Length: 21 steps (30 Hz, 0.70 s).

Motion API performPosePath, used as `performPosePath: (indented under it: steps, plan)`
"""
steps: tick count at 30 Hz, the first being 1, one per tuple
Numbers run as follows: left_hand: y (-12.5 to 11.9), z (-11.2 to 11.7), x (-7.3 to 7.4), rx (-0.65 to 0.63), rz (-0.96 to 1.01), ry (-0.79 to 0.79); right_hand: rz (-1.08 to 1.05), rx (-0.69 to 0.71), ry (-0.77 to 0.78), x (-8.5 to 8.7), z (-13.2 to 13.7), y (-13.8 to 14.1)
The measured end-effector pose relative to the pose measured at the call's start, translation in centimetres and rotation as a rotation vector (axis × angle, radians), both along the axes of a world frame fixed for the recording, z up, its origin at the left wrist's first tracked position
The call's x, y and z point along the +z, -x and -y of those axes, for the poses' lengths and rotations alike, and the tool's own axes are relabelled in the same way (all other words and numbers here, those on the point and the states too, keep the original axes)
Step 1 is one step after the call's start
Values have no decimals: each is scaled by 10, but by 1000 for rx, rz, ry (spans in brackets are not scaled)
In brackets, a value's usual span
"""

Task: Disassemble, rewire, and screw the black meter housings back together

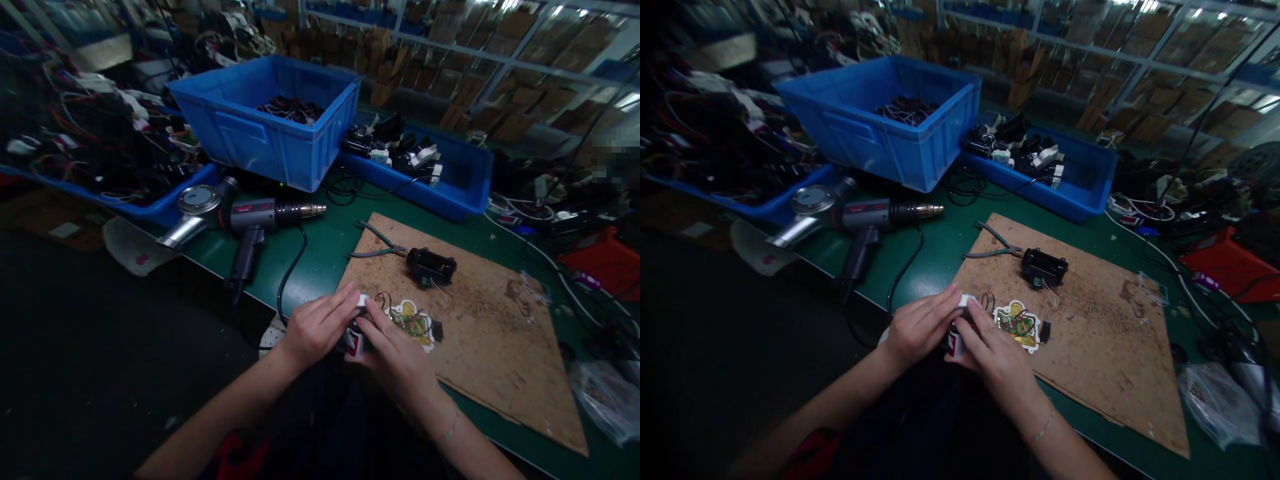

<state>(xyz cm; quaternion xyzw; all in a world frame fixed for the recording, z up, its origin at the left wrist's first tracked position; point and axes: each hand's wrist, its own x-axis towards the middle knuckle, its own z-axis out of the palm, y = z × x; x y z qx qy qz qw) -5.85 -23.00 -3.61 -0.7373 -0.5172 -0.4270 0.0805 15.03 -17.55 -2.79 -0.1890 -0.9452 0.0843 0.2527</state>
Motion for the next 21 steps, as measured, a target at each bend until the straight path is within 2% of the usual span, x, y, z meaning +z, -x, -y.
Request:
performPosePath:
  steps: [6,13,18,21]
  plan:
    - [1,5,-9,59,8,-59,-1,-37,58,4,-1,-2]
    - [-2,10,-17,145,-5,-109,-8,-53,78,-2,1,-3]
    - [-10,10,-21,185,184,-52,-23,-56,171,-7,1,-3]
    - [-12,9,-22,210,306,-1,-88,-49,282,-3,2,-5]
